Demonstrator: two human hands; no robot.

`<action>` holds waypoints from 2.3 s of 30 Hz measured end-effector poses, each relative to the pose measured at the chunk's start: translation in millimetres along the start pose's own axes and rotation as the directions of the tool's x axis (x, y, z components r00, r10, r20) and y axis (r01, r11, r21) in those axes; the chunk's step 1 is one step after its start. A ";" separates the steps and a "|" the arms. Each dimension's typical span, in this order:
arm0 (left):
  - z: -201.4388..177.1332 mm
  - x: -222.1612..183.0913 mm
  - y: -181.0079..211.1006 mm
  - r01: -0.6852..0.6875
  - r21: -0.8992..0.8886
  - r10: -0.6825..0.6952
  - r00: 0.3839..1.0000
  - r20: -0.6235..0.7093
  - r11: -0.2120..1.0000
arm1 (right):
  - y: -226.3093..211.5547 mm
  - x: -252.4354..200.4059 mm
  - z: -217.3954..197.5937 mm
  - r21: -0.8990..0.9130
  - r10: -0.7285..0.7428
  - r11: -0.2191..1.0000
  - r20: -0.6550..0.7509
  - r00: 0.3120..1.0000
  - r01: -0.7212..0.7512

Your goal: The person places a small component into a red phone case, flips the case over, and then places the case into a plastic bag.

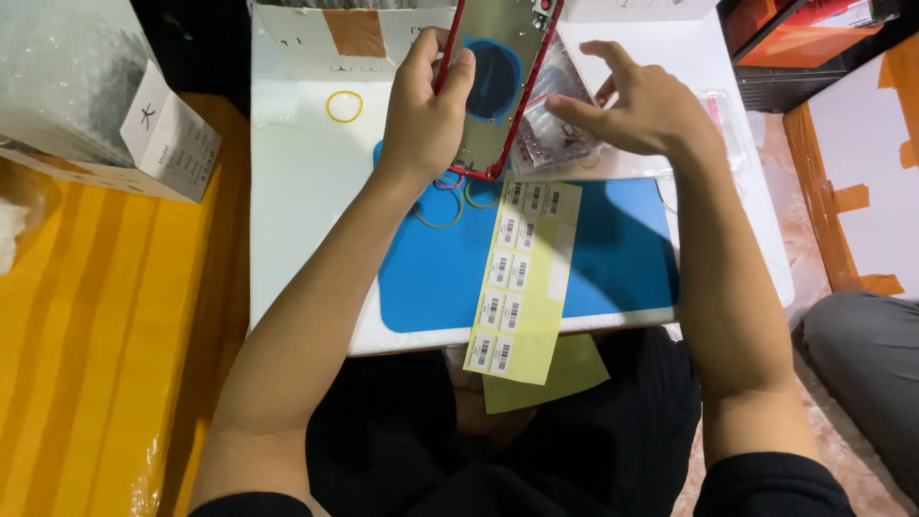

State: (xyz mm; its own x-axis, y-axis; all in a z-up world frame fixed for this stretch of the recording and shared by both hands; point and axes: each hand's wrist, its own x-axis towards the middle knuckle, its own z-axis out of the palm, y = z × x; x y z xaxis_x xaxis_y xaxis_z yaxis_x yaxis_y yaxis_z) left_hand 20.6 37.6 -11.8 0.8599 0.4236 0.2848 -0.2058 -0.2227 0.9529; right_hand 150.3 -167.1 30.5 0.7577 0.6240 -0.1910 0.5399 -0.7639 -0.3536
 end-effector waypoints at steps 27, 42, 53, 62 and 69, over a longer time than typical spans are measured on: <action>-9.3 1.9 6.5 -0.127 -0.010 0.124 0.977 -0.172 0.992 | -4.7 11.3 11.2 0.235 0.074 0.970 -0.035 0.997 -0.064; -8.7 2.7 -0.2 0.146 0.298 -0.156 0.988 0.009 0.943 | 39.6 13.9 -1.3 0.018 -0.288 0.953 -0.273 0.918 0.304; -29.7 6.6 12.8 0.275 0.616 -0.445 0.885 0.139 0.739 | 22.7 -2.7 4.8 -0.223 -0.557 0.830 -0.296 0.776 0.510; -35.3 0.7 34.4 0.288 0.707 -0.557 0.811 0.179 0.646 | 13.2 -16.7 -7.0 0.152 -0.612 0.764 -0.137 0.779 0.627; -31.8 6.4 -11.9 0.229 0.862 -0.438 0.899 -0.010 0.452 | 31.9 -6.1 -5.0 -0.133 -0.499 0.865 -0.322 0.805 0.484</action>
State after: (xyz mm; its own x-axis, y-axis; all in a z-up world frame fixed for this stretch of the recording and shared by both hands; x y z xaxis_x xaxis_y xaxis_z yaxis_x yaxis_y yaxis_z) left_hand 13.7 70.9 -18.0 0.8587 0.4868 -0.1604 0.5069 -0.7604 0.4060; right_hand 164.7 -196.1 25.0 0.4579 0.8305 0.3173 0.8824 -0.3810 -0.2760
